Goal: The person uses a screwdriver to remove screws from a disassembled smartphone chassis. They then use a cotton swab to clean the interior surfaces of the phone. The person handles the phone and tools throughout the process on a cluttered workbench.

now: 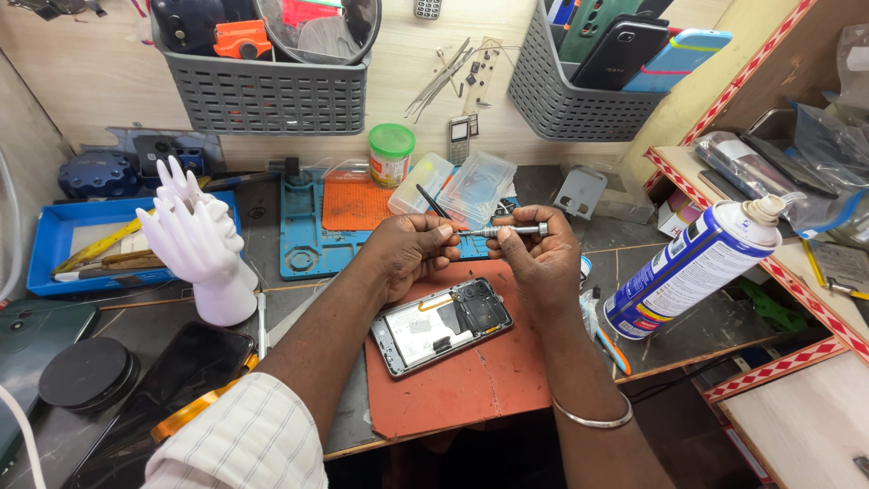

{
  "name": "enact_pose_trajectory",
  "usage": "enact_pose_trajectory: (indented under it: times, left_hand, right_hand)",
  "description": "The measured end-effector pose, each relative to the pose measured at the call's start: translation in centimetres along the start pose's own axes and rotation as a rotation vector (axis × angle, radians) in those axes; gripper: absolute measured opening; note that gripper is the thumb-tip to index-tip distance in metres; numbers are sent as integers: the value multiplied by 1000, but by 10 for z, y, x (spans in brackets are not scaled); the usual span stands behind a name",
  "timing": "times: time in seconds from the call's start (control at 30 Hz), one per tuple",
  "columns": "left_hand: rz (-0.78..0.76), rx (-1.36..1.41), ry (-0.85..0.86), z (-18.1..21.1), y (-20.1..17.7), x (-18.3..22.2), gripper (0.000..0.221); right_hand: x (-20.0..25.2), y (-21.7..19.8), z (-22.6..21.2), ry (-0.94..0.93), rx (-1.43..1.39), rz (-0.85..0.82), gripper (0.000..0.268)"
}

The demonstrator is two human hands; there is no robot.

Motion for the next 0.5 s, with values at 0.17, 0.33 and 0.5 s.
enact_pose_trajectory:
  times: [0.17, 0.33, 0.5]
  left_hand:
    - [6, 5, -7, 0, 0, 0, 17]
    - [8, 1, -4, 2, 1, 2, 17]
    - [76, 7, -16, 2, -2, 4, 17]
  right_hand:
    - [0, -1, -1, 2, 16, 16, 25]
    - [0, -2, 0, 4, 12, 21, 25]
    - [1, -5, -4, -26, 13, 46, 25]
Point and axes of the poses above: each hand's wrist, its own x-axis away from the middle knuckle, its own y-axis out of the palm, z = x × y, the point moved 8 cm from there along -x, towards the middle knuckle, and after that the axes turned 6 degrees about -z, right-handed, at the moved point
